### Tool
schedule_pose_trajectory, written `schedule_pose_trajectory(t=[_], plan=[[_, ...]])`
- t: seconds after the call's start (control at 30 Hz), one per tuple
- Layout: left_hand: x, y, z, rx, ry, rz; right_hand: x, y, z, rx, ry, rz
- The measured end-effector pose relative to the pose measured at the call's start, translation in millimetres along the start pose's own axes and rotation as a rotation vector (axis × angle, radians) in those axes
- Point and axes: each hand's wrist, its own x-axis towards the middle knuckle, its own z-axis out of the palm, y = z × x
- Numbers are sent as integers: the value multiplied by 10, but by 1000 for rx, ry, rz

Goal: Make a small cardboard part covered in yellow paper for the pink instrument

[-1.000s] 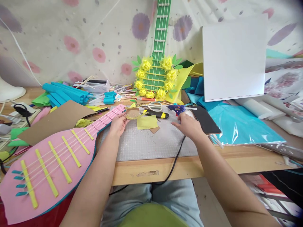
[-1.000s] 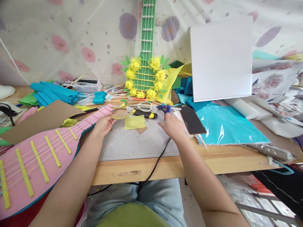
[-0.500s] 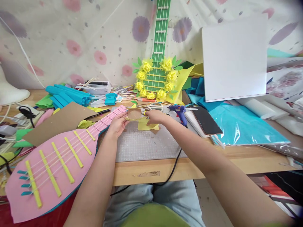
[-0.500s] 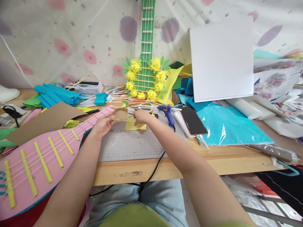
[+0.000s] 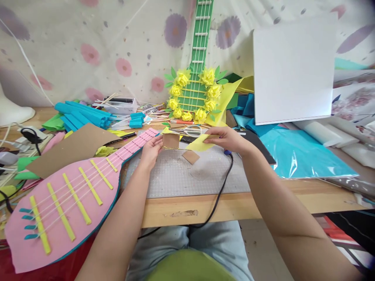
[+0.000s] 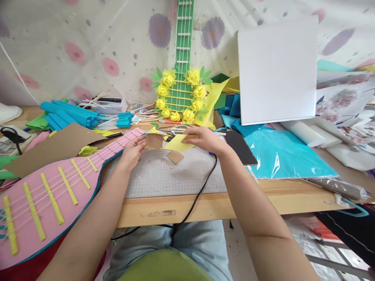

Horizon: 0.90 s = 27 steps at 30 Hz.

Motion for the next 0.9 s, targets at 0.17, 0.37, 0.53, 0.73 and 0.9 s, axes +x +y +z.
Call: schedule_pose_trajectory(t=[0.17,0.37,0.53,0.73,0.9], plan=[[-81,-108,141,6,-96,-16,158,-172,182,25,-167,-39],[-135,-169,186,-15,-176,16,328,-292,500,-322,-52,-41],[-158,-159,212,-22,-188,26,342,-261,535,-489,48,-10],[-185,-141,236,-28,-187,7,331,-256,559,-621,90,-48],[-190,-137,239,-23,-194,4,330,-262,575,-668,100,-50]])
